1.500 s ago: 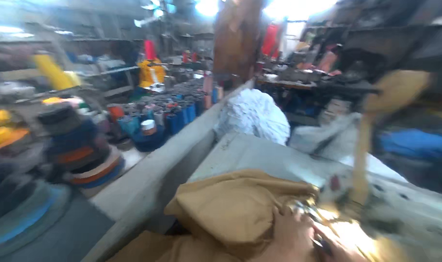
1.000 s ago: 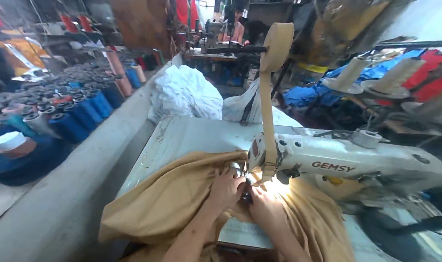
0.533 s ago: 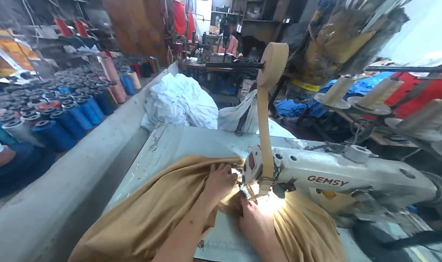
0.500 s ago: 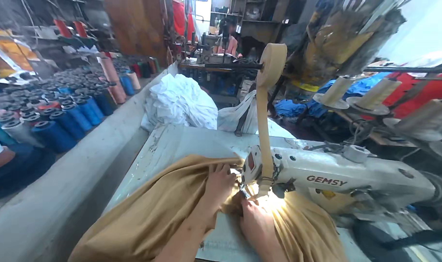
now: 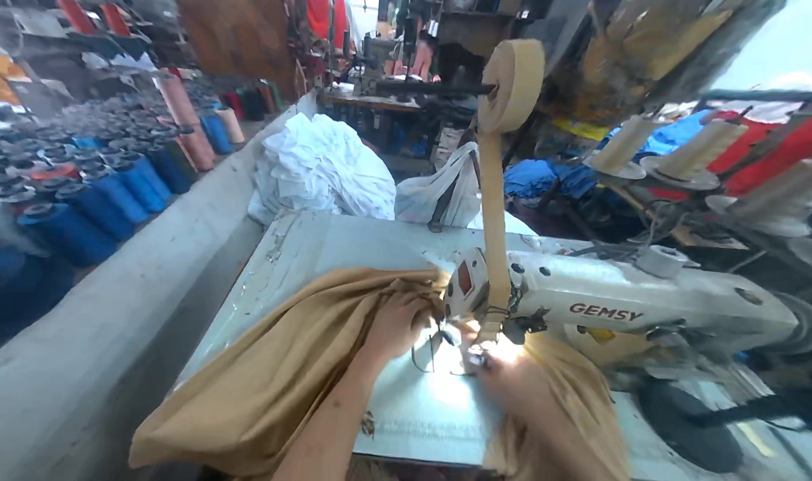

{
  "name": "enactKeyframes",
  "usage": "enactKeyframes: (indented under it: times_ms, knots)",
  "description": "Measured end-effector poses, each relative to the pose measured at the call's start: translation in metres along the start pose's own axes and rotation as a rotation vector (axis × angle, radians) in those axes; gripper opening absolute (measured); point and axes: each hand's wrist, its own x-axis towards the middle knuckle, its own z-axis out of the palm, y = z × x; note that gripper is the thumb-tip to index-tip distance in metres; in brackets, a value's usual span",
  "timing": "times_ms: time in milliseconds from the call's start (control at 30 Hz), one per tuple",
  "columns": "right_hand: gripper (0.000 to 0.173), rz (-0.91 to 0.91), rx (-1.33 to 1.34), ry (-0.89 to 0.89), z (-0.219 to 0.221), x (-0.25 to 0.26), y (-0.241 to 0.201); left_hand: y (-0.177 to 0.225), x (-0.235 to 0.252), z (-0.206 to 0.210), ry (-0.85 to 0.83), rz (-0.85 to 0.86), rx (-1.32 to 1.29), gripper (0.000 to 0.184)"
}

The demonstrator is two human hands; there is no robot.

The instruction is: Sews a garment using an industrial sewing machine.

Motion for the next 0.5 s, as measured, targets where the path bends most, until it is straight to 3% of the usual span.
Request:
enactKeyframes:
  times_ms: [100, 200, 300, 333, 433, 500]
  knots:
    - [0.057, 0.185, 0.11, -0.005, -0.016, 0.021, 0.022, -0.004, 0.018, 0.005, 0.02, -0.05, -0.031, 0.044]
    - [0.041, 0.047, 0.214, 0.072, -0.015, 0.027, 0.016, -0.003, 0.037, 0.006, -0.046, -0.178, 0.006, 0.047]
    - [0.034, -0.002, 0.2, 0.102, 0.003, 0.035, 0.021, -0.002, 0.051, 0.011, -0.027, -0.219, 0.011, 0.032]
    - [0.037, 0.024, 0.153, 0.043, 0.006, 0.039, 0.022, -0.003, 0.055, 0.014, 0.001, -0.212, 0.001, 0.028]
    - [0.053, 0.182, -0.063, -0.412, -0.004, 0.053, 0.004, -0.006, 0.067, 0.019, 0.072, -0.158, -0.078, 0.024]
    - [0.057, 0.235, -0.061, -0.555, -0.005, 0.061, -0.002, -0.007, 0.069, 0.019, 0.075, -0.13, -0.124, 0.023]
